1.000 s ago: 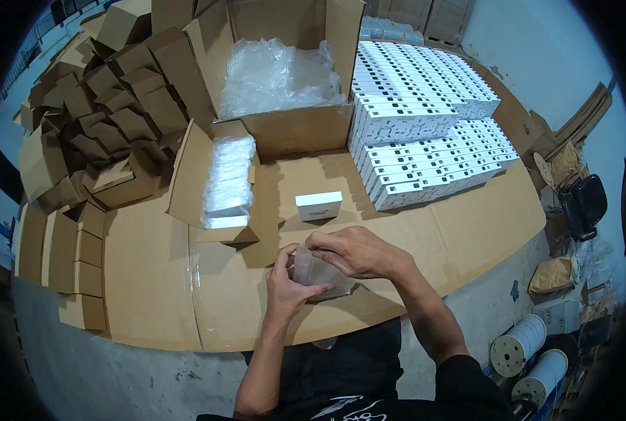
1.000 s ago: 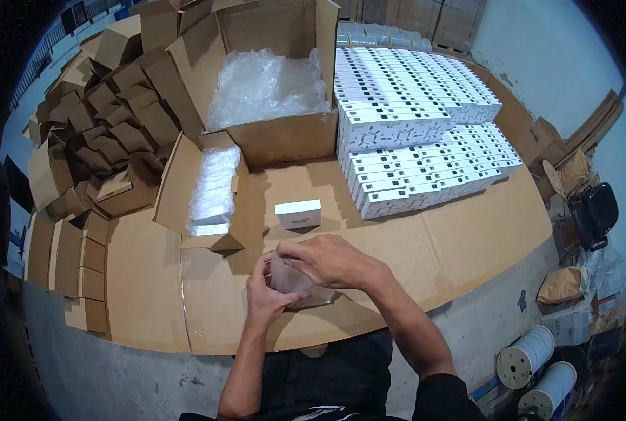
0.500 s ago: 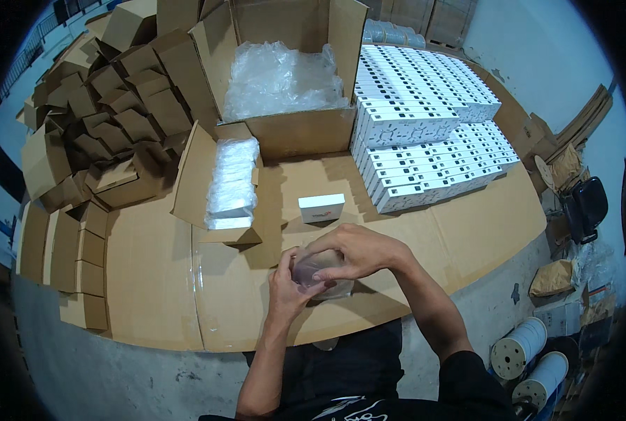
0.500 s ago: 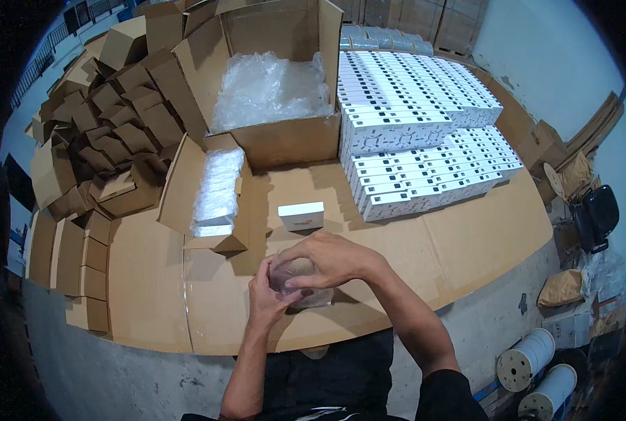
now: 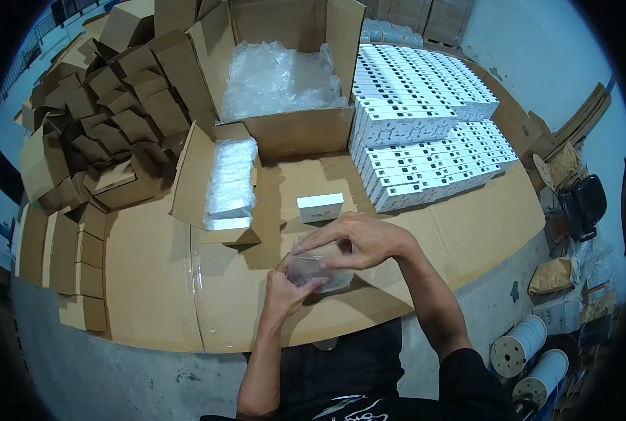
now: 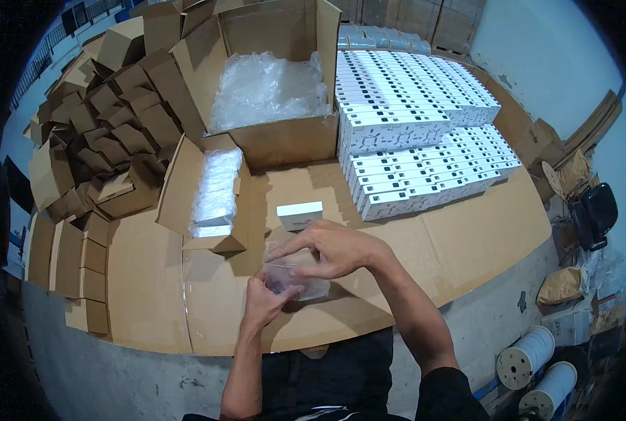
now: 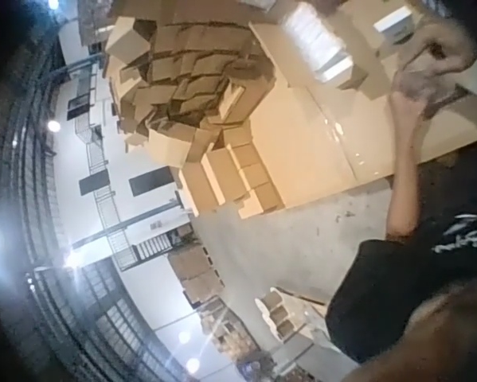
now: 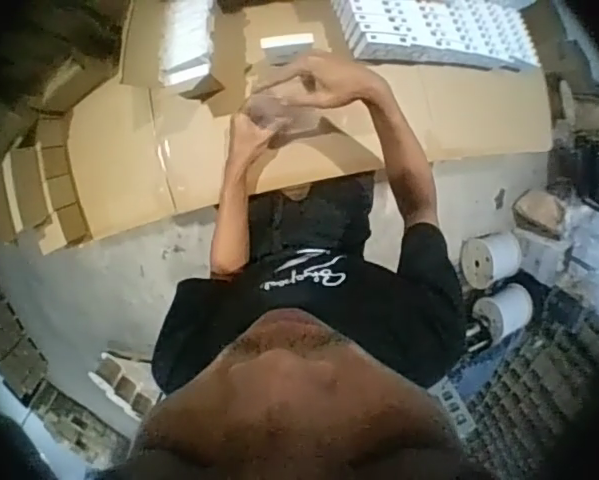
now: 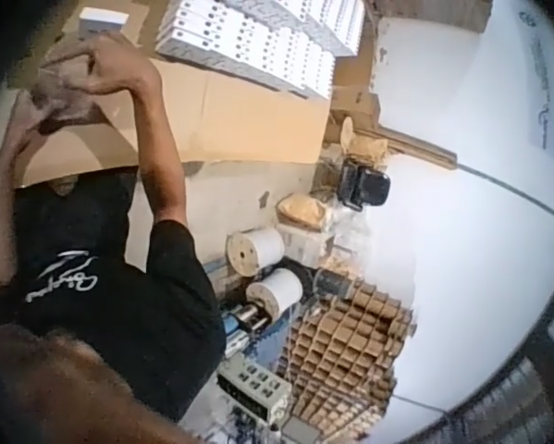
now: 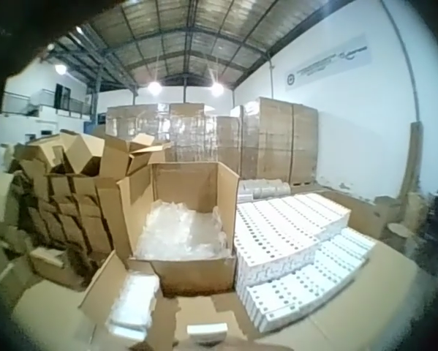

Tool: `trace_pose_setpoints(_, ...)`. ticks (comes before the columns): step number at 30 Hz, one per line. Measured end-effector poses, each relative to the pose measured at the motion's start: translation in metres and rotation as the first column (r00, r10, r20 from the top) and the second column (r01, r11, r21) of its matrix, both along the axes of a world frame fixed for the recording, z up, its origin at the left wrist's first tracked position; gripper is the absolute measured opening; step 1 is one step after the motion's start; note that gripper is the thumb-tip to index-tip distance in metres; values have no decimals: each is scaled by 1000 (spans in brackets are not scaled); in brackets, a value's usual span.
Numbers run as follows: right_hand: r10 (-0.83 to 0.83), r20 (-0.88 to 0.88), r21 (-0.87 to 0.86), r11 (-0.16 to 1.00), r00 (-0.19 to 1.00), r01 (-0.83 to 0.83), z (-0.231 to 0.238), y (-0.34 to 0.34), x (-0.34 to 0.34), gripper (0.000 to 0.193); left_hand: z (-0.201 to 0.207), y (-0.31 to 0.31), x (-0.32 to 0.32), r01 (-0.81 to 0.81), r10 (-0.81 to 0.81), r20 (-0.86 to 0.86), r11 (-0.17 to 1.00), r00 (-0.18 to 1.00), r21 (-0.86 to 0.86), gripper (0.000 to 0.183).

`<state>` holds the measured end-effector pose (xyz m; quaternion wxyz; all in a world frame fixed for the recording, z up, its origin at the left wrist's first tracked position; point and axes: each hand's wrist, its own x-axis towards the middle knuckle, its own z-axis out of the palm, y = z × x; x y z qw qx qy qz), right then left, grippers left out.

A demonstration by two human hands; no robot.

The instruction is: Package small white boxes into larger cardboard boxes.

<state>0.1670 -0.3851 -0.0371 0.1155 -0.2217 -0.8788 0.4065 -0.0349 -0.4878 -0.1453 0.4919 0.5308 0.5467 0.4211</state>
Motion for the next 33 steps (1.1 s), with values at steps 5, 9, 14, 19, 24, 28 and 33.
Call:
trace_pose_setpoints(5, -33, -75, 98, 994, 997, 40, -17, 6, 1, 45, -3, 2, 0, -5, 1, 120, 1000, 993, 30, 53)
trace_pose_setpoints(9, 17, -66, 109, 994, 998, -10, -7, 1, -4, 49, 2, 0, -4, 62, -51, 229, 997, 972, -41, 56)
trace_pose_setpoints(14, 23, 95, 92, 995, 995, -32, 2, -5, -5, 57, -13, 0, -3, 140, -121, 268, 989, 956, -55, 57)
trace_pose_setpoints(19, -12, 208, 148, 989, 978, -20, 16, -11, -2, 65, -15, 0, -7, 156, -131, 176, 978, 976, -140, 62)
trace_pose_setpoints(24, -147, 33, 471, 875, 989, 114, 10, -15, 3, 59, -7, 1, -2, 118, -103, 238, 992, 966, -48, 54)
trace_pose_setpoints(28, -374, -238, 299, 850, 897, 434, 23, -11, 0, 50, 5, -3, -1, 65, -40, 267, 994, 963, -83, 53)
trace_pose_setpoints(33, -550, -470, -58, 800, 691, 597, -33, 27, 34, 47, -4, -1, 4, 2, 7, 287, 1000, 958, -29, 52)
